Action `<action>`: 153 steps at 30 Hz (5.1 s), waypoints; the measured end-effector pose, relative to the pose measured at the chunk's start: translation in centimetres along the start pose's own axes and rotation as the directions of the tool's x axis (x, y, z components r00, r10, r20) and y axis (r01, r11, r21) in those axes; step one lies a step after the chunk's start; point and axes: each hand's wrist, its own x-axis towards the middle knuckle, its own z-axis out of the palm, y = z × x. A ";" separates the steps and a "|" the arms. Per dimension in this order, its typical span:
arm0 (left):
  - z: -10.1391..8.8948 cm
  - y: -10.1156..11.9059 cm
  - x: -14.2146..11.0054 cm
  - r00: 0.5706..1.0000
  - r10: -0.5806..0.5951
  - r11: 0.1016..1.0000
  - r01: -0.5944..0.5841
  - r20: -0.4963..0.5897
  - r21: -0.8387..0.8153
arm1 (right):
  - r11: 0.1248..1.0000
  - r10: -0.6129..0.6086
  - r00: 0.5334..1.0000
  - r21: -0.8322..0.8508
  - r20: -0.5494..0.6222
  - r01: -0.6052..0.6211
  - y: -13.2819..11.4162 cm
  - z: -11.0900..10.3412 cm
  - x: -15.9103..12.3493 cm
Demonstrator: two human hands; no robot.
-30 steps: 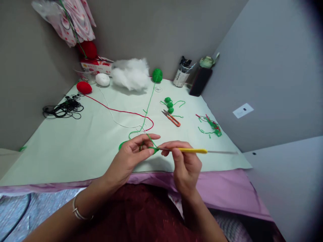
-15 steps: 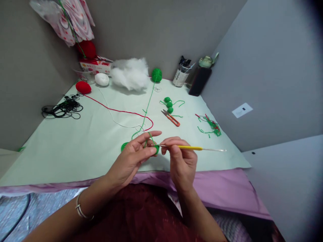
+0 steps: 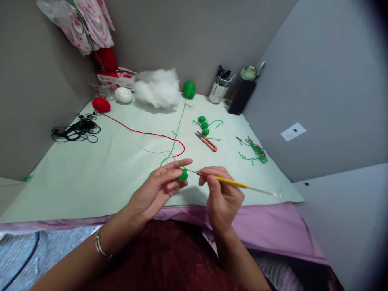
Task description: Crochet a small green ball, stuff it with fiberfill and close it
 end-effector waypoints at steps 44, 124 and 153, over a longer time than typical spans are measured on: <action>0.3 -0.1 -0.6 0.995 0.102 0.971 -0.105 0.023 0.214 | 0.965 0.128 0.989 0.218 0.078 -0.142 -0.7 0.2 0.4; -0.2 -0.7 -0.5 0.986 0.153 0.929 -0.167 0.067 0.331 | 0.950 0.236 0.969 0.191 0.080 -0.247 -0.1 0.0 0.6; -0.1 0.3 -0.5 1.000 0.003 0.993 0.000 -0.028 0.115 | 0.993 0.037 0.999 0.109 0.031 -0.040 -0.4 -0.6 0.0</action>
